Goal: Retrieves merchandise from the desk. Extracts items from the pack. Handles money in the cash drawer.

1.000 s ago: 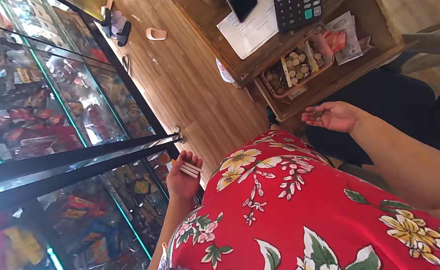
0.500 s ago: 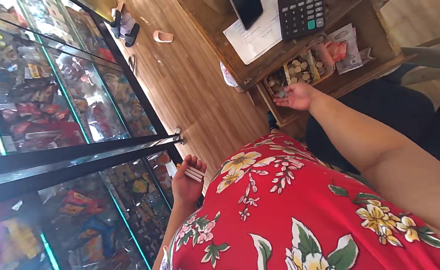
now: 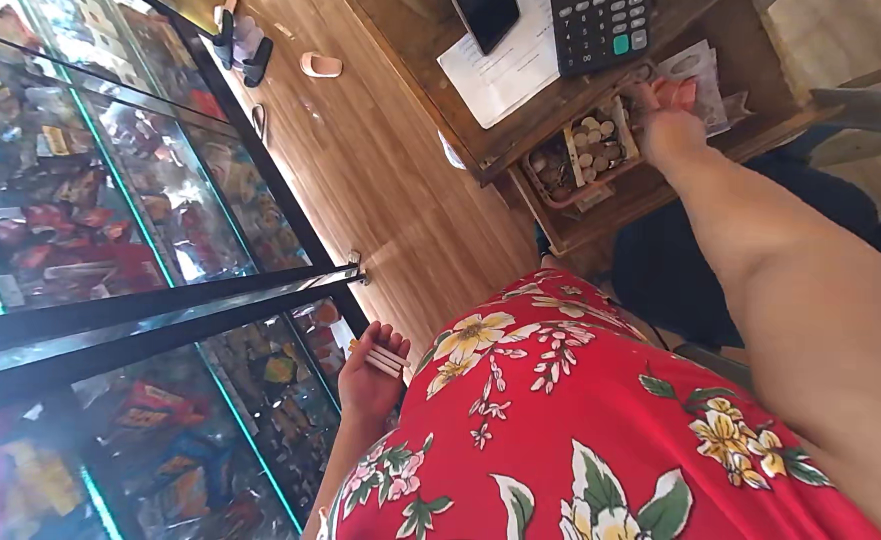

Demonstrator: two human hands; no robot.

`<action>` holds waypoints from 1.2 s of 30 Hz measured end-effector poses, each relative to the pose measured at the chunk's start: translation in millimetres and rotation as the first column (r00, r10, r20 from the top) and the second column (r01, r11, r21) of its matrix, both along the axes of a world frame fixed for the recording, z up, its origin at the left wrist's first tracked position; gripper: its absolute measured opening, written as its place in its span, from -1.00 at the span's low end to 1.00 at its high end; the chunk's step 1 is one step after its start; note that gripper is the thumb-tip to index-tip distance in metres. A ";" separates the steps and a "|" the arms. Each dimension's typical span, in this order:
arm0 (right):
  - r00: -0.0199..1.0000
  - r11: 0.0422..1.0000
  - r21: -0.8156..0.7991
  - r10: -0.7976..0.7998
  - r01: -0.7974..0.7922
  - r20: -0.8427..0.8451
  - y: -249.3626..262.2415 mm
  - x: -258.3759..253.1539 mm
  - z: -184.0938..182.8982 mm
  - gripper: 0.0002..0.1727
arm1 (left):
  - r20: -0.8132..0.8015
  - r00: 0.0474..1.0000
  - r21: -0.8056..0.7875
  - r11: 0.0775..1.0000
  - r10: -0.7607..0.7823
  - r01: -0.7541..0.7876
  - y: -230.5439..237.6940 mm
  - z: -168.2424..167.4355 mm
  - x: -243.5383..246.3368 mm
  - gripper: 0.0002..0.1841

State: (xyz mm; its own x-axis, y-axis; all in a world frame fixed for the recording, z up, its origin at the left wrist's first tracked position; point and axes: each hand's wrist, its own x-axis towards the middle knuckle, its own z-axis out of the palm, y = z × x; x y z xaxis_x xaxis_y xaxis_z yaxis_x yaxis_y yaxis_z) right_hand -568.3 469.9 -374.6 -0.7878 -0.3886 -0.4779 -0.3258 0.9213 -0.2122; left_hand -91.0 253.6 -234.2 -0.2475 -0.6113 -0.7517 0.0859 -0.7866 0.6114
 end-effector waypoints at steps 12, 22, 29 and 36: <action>0.974 0.964 0.140 0.225 -0.227 0.033 -11.8 -20.5 -7.1 -0.61 | 0.094 0.995 0.003 1.000 -0.015 0.015 -6.0 5.6 -26.7 -0.58; 0.972 0.971 0.054 0.236 -0.235 -0.015 -8.5 -22.2 -15.8 -0.53 | 0.103 0.995 0.029 0.999 0.014 -0.017 -8.0 5.5 -39.5 -0.59; 0.952 0.946 0.104 0.307 -0.306 0.004 -15.8 -21.1 -12.7 -0.46 | 0.117 0.993 0.039 0.999 0.000 -0.005 -6.1 2.2 -46.9 -0.59; 0.932 0.931 0.087 0.360 -0.355 -0.048 -17.0 -21.1 -14.2 -0.54 | 0.127 0.991 0.051 0.998 -0.044 0.038 -3.1 0.3 -45.9 -0.57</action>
State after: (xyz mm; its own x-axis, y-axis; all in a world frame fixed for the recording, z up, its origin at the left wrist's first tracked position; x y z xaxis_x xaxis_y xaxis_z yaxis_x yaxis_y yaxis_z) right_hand -589.4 452.9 -388.8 -0.6324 -0.6147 -0.4713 -0.6468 0.7539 -0.1154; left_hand -136.9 250.4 -233.9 -0.1716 -0.5648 -0.8072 -0.0235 -0.8168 0.5765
